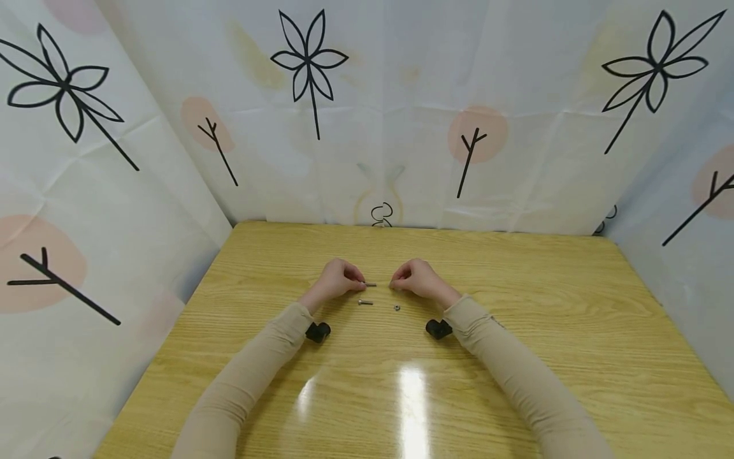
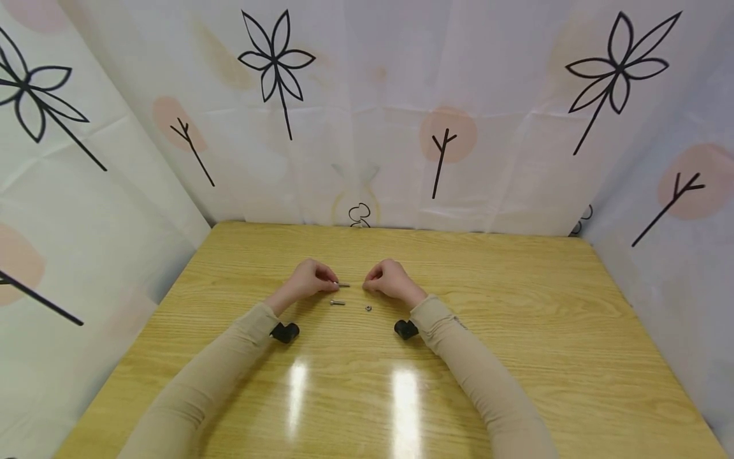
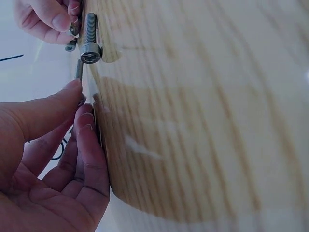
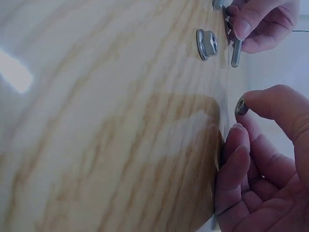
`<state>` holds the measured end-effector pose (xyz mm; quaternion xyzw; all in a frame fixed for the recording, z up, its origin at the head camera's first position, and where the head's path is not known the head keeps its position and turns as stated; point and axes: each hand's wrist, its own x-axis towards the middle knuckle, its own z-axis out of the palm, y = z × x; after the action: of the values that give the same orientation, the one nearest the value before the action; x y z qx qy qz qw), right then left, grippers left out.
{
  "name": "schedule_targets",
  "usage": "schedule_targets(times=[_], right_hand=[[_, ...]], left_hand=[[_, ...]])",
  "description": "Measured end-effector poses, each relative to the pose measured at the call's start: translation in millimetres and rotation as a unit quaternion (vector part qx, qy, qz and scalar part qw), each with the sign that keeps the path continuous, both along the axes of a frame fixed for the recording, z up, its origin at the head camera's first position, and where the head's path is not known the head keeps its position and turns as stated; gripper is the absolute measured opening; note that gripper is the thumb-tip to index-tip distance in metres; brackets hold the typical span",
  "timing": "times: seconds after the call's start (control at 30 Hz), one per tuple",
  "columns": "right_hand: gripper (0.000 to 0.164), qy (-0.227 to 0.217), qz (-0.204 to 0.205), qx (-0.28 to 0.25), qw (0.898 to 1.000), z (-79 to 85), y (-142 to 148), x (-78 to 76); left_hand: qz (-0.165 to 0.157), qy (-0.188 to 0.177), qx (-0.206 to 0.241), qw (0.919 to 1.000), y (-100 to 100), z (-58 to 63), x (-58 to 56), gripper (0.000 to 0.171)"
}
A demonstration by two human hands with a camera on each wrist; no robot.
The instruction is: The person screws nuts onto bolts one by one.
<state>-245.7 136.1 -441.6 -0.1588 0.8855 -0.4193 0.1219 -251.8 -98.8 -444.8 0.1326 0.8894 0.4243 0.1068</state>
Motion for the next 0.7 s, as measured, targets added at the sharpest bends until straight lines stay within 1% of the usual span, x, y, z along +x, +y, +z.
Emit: schedule_targets(times=[0.13, 0.23, 0.3, 0.43, 0.53, 0.6, 0.7], right_hand=[[0.014, -0.025, 0.000, -0.018, 1.000, 2.6, 3, 1.2], [0.020, -0.049, -0.005, -0.047, 0.998, 4.9, 7, 1.9], [0.024, -0.061, -0.008, -0.069, 0.996, 6.3, 9, 1.7], [0.035, -0.086, -0.018, -0.123, 0.989, 9.2, 13, 2.1], [0.040, -0.109, -0.034, -0.182, 0.977, 12.2, 15, 3.9], [0.041, -0.124, -0.044, -0.224, 0.966, 14.1, 17, 5.4], [0.041, -0.141, -0.053, -0.279, 0.948, 17.3, 19, 7.9]], left_hand=[[0.001, 0.003, 0.005, 1.0000, 1, 0.1, 0.0, 0.006], [0.006, 0.006, 0.016, 0.9998, 1, 0.9, 0.3, 0.007], [0.012, 0.001, 0.034, 0.9994, 2, 3.0, 1.5, 0.008], [0.021, -0.017, 0.092, 0.9954, 8, 10.3, 3.8, 0.012], [0.022, -0.034, 0.133, 0.9902, 14, 19.1, 7.2, 0.014], [0.019, -0.038, 0.154, 0.9871, 19, 24.6, 10.3, 0.015], [0.017, -0.034, 0.182, 0.9826, 25, 30.1, 14.5, 0.016]])
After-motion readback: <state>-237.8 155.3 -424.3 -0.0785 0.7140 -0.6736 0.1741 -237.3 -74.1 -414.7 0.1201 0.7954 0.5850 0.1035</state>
